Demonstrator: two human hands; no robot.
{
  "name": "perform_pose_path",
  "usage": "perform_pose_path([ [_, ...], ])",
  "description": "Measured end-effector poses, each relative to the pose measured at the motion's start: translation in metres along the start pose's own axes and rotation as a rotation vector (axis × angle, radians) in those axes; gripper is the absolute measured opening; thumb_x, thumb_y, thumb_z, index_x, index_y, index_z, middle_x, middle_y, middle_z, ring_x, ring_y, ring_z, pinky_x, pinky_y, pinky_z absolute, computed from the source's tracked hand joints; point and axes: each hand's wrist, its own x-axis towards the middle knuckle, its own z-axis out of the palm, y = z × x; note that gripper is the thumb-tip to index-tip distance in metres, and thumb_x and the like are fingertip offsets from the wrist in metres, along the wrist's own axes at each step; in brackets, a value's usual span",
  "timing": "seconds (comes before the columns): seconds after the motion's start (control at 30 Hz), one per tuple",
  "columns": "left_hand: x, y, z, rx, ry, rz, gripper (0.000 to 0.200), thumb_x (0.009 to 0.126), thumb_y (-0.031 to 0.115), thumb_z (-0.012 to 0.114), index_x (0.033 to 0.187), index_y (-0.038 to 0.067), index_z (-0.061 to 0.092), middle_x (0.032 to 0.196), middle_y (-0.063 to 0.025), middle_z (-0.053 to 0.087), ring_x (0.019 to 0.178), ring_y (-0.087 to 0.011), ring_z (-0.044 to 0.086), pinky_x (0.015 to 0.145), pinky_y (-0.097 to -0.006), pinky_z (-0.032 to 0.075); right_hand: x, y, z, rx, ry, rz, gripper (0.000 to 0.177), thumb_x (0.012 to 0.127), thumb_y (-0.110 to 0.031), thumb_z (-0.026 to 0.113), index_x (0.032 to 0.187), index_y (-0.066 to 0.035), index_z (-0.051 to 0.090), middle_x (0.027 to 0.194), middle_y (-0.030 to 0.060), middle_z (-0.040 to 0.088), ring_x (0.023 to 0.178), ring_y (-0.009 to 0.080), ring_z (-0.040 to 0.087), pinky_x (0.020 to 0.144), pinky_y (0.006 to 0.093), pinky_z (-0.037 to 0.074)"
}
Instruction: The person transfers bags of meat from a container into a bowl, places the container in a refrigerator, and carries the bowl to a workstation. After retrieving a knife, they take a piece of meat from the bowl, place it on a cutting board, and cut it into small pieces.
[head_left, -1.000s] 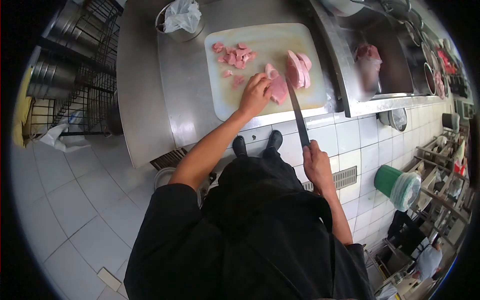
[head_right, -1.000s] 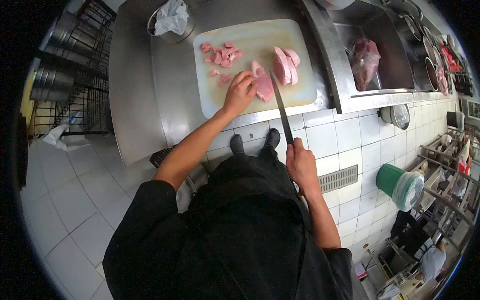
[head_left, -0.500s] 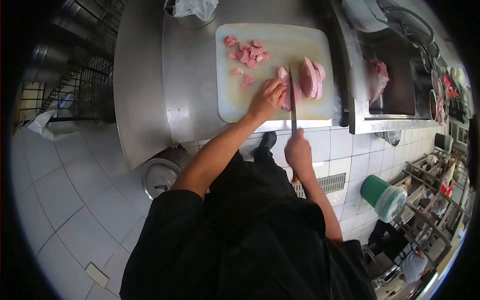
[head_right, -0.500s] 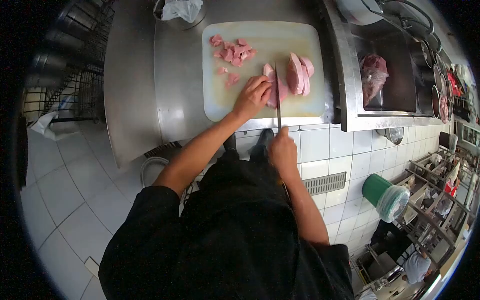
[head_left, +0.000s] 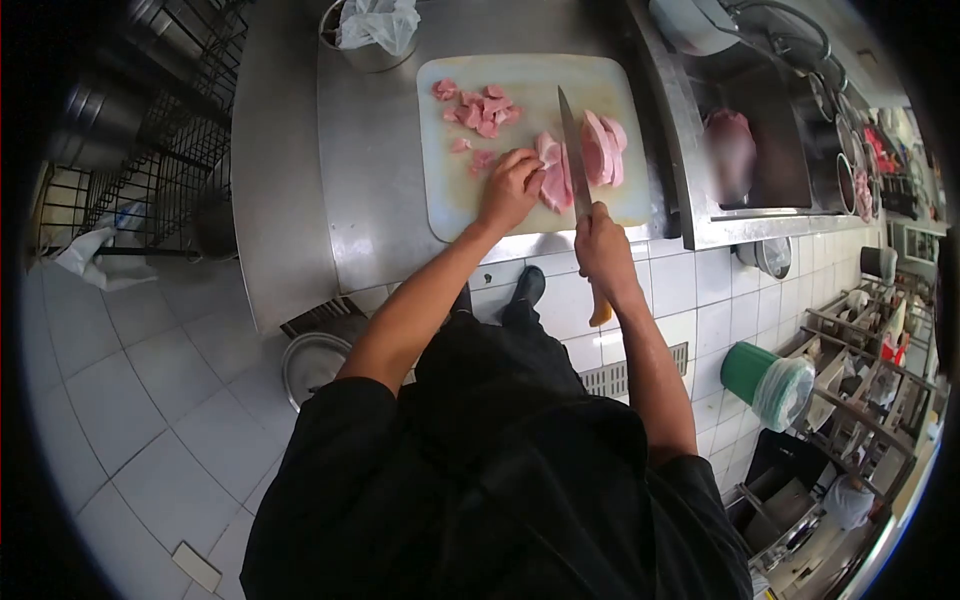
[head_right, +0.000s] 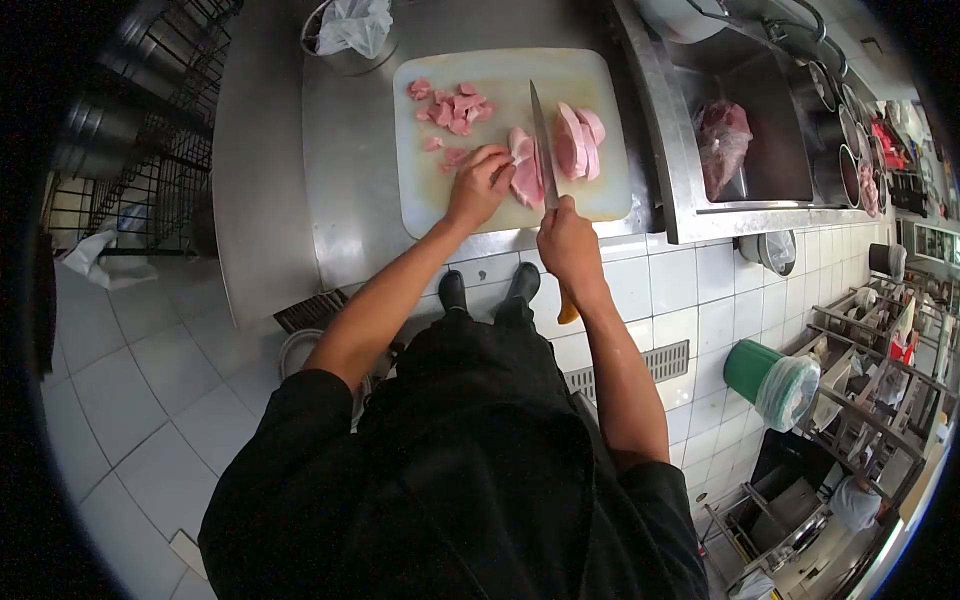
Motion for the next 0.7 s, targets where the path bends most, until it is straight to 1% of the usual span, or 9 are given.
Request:
perform_pose_path([
  [0.03,0.001,-0.006,-0.001,0.015,-0.028,0.027,0.016,0.083,0.010,0.069,0.095,0.000,0.070,0.103,-0.0116,0.066,0.097,-0.0306,0.063,0.085,-0.0397,0.051,-0.012,-0.011,-0.006,0.017,-0.044,0.065,0.020,0.097,-0.017,0.046,0.101,0.002,0.046,0.076,0.0356,0.063,0.079,0.0552,0.061,0.074,0.0615,0.048],
  [0.13,0.005,-0.006,-0.002,0.026,0.012,0.021,0.013,0.081,0.010,0.070,0.089,0.001,0.068,0.099,-0.0114,0.064,0.094,-0.0322,0.062,0.084,-0.0416,0.050,-0.043,-0.010,-0.004,-0.105,0.001,0.017,0.020,0.096,-0.017,0.048,0.099,0.002,0.046,0.075,0.0349,0.062,0.076,0.0537,0.062,0.071,0.0612,0.048],
  [0.17,0.005,-0.008,0.000,0.031,-0.002,0.034,0.013,0.080,0.011,0.069,0.090,0.001,0.068,0.100,-0.0112,0.064,0.095,-0.0321,0.062,0.084,-0.0416,0.050,-0.049,-0.003,0.001,-0.108,-0.012,0.010,0.018,0.096,-0.015,0.048,0.097,0.002,0.045,0.073,0.0339,0.062,0.073,0.0534,0.061,0.068,0.0610,0.048],
  [0.3,0.003,-0.010,0.010,0.063,-0.042,0.069,0.016,0.081,0.012,0.071,0.094,0.003,0.069,0.106,-0.0109,0.063,0.099,-0.0308,0.062,0.086,-0.0402,0.050,-0.067,0.004,0.006,-0.132,-0.042,0.040,0.015,0.097,-0.013,0.047,0.095,0.002,0.045,0.071,0.0329,0.062,0.070,0.0525,0.061,0.065,0.0599,0.048],
  [0.47,0.002,-0.008,0.013,0.103,-0.047,0.068,0.018,0.081,0.012,0.070,0.097,0.004,0.068,0.111,-0.0114,0.062,0.103,-0.0307,0.061,0.089,-0.0392,0.050,-0.077,0.013,0.006,-0.164,-0.056,0.061,0.015,0.096,-0.013,0.047,0.095,0.002,0.044,0.070,0.0328,0.061,0.069,0.0524,0.061,0.065,0.0597,0.049],
  [0.6,0.000,-0.008,0.012,0.125,-0.048,0.074,0.019,0.082,0.012,0.070,0.098,0.003,0.067,0.112,-0.0118,0.062,0.105,-0.0310,0.061,0.090,-0.0395,0.050,-0.065,0.019,0.019,-0.174,-0.050,0.026,0.014,0.094,-0.010,0.047,0.094,0.003,0.043,0.070,0.0333,0.061,0.069,0.0524,0.062,0.064,0.0598,0.049],
  [0.67,0.002,-0.008,0.012,0.123,-0.056,0.076,0.019,0.082,0.012,0.069,0.098,0.003,0.067,0.112,-0.0119,0.062,0.106,-0.0309,0.061,0.091,-0.0398,0.050,-0.040,0.025,0.036,-0.123,-0.015,-0.074,0.021,0.095,-0.013,0.047,0.102,0.007,0.043,0.070,0.0354,0.060,0.071,0.0540,0.061,0.064,0.0610,0.049],
  [0.7,0.001,-0.006,0.011,0.120,-0.064,0.071,0.019,0.082,0.012,0.069,0.098,0.002,0.067,0.113,-0.0119,0.062,0.106,-0.0308,0.061,0.091,-0.0398,0.050,-0.024,0.027,0.044,-0.148,-0.010,-0.060,0.021,0.094,-0.013,0.047,0.101,0.006,0.043,0.071,0.0348,0.061,0.070,0.0533,0.062,0.064,0.0602,0.050],
])
